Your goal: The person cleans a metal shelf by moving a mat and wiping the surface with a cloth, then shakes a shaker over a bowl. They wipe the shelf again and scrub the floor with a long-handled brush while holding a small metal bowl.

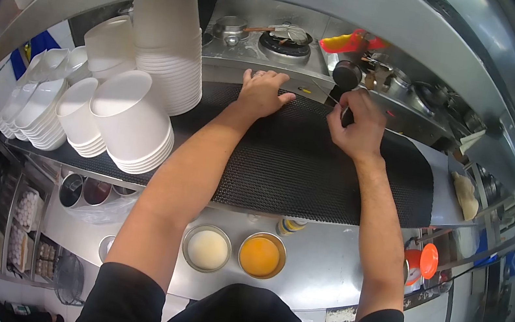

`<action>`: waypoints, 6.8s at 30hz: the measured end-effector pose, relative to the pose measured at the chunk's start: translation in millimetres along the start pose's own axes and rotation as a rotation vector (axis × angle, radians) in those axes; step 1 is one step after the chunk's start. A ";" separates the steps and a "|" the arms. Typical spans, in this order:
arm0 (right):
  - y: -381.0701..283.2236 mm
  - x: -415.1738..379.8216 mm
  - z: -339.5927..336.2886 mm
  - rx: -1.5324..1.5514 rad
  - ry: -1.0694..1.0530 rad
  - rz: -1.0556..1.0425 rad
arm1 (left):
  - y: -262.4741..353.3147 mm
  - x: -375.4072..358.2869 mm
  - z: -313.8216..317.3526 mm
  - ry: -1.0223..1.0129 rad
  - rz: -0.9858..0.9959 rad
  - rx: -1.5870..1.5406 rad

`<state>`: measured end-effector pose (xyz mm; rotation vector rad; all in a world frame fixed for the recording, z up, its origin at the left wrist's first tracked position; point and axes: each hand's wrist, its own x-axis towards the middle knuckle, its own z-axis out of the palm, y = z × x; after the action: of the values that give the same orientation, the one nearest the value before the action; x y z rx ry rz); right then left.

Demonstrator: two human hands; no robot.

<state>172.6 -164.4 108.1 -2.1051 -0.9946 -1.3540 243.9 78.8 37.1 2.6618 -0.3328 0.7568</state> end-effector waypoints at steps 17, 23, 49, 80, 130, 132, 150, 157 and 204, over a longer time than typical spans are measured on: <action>-60.4 -254.4 -255.7 1.027 0.709 0.832 | 194.2 -56.0 -90.2 -0.588 0.648 -0.371; -78.5 -508.2 -214.6 0.194 0.596 1.722 | 322.5 -97.7 -16.7 -0.445 0.731 -0.124; 5.5 -514.2 -220.8 -0.163 -0.028 0.982 | 324.2 -42.4 -100.7 0.522 0.303 -0.080; 125.7 -102.7 -174.7 1.551 0.167 1.094 | 282.2 -113.1 -99.2 0.201 0.784 0.153; 69.6 -109.7 -97.3 -0.259 -0.542 0.566 | 32.3 -120.2 -364.1 -0.052 -0.229 0.471; 52.7 -91.3 -63.2 -0.148 -0.509 0.602 | 27.9 -122.8 -367.8 -0.015 -0.161 0.480; -82.9 -53.8 55.5 0.527 -0.834 0.070 | 22.5 -124.1 -370.4 0.028 -0.125 0.538; -20.5 -126.5 -108.1 0.097 -0.700 0.425 | 22.4 -130.4 -358.3 -0.052 -0.208 0.211; 138.9 -192.5 -338.5 -0.468 -0.039 0.637 | 330.0 -183.2 6.2 -0.205 0.361 0.121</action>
<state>30.3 -551.4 77.8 -2.4766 0.0335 -1.2762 -9.2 -200.7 21.1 2.8366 -0.8646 0.6188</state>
